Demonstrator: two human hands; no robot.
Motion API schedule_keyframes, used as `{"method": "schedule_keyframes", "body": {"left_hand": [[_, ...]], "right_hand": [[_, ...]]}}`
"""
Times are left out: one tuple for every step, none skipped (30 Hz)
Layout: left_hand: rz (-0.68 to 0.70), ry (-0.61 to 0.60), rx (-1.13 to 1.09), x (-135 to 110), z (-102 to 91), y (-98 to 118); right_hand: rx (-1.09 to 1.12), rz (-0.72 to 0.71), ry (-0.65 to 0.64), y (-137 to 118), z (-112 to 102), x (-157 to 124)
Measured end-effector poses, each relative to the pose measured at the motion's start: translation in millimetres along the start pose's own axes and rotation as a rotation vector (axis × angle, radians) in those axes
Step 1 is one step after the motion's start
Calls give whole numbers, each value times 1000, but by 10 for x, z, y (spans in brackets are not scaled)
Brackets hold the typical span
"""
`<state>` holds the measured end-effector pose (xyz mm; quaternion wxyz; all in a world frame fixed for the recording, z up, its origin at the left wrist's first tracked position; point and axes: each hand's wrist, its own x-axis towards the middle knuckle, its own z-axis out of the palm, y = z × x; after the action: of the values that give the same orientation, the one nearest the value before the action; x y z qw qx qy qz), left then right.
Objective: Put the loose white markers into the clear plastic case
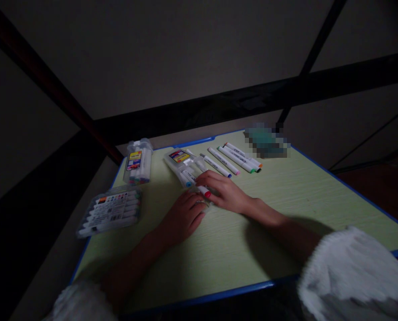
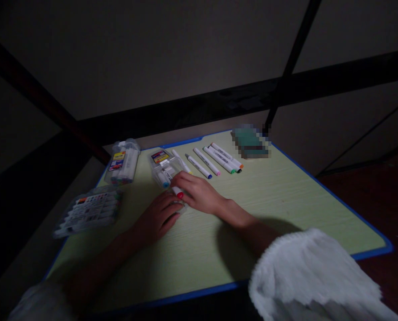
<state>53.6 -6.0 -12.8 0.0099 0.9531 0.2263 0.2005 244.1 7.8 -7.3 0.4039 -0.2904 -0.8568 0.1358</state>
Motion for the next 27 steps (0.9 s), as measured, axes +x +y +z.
{"method": "schedule_keyframes", "body": {"left_hand": [[-4, -4, 0, -1, -1, 2], [-7, -7, 1, -2, -3, 3], [-8, -7, 1, -2, -4, 5], [-9, -7, 2, -2, -5, 5], [-9, -7, 2, -3, -6, 6], [-9, -5, 2, -3, -6, 5], [-7, -5, 3, -4, -5, 4], [-7, -7, 4, -5, -5, 3], [-6, -8, 6, -6, -4, 2], [-2, -8, 7, -7, -4, 1], [2, -6, 9, -7, -4, 0], [4, -5, 9, -7, -4, 0], [6, -5, 8, -6, -4, -1], [5, -3, 7, -6, -3, -1], [3, -5, 6, -5, -1, -2], [0, -8, 6, -5, 1, -4], [-2, -7, 7, -6, 4, -5], [-1, -5, 8, -7, 6, -6], [-1, -2, 9, -8, 7, -6], [-1, -1, 10, -9, 7, -6], [0, 1, 11, -10, 6, -5], [0, 2, 12, -9, 3, -3], [1, 2, 15, -8, -1, -1], [4, 2, 18, -7, -5, 2], [7, 4, 21, -5, -10, 5], [9, 4, 24, -2, -13, 7], [11, 5, 24, 0, -15, 9]], "right_hand": [[3, 0, 2, -1, 0, 1], [6, -1, 5, -1, 0, 2], [9, 0, 8, -1, -1, 3], [11, 2, 10, 0, -1, 5], [13, 3, 11, 1, -2, 7], [14, 4, 13, 2, -2, 9], [14, 5, 14, 4, -3, 11], [15, 6, 16, 5, -4, 13], [15, 7, 18, 6, -4, 15], [15, 8, 20, 7, -5, 16], [14, 8, 21, 7, -5, 17], [14, 8, 22, 7, -5, 17], [14, 9, 22, 7, -5, 18], [13, 10, 23, 7, -5, 18], [14, 11, 24, 6, -5, 19], [14, 14, 24, 6, -5, 20], [15, 19, 23, 5, -5, 21], [14, 24, 23, 5, -5, 22], [13, 28, 22, 5, -5, 24], [11, 33, 22, 5, -5, 26], [5, 39, 21, 5, -4, 28], [-1, 45, 18, 5, -3, 30], [-9, 50, 16, 6, -1, 31], [-16, 54, 13, 7, 1, 32], [-24, 58, 11, 8, 3, 32], [-30, 60, 9, 10, 6, 32], [-35, 61, 8, 11, 9, 31]]}}
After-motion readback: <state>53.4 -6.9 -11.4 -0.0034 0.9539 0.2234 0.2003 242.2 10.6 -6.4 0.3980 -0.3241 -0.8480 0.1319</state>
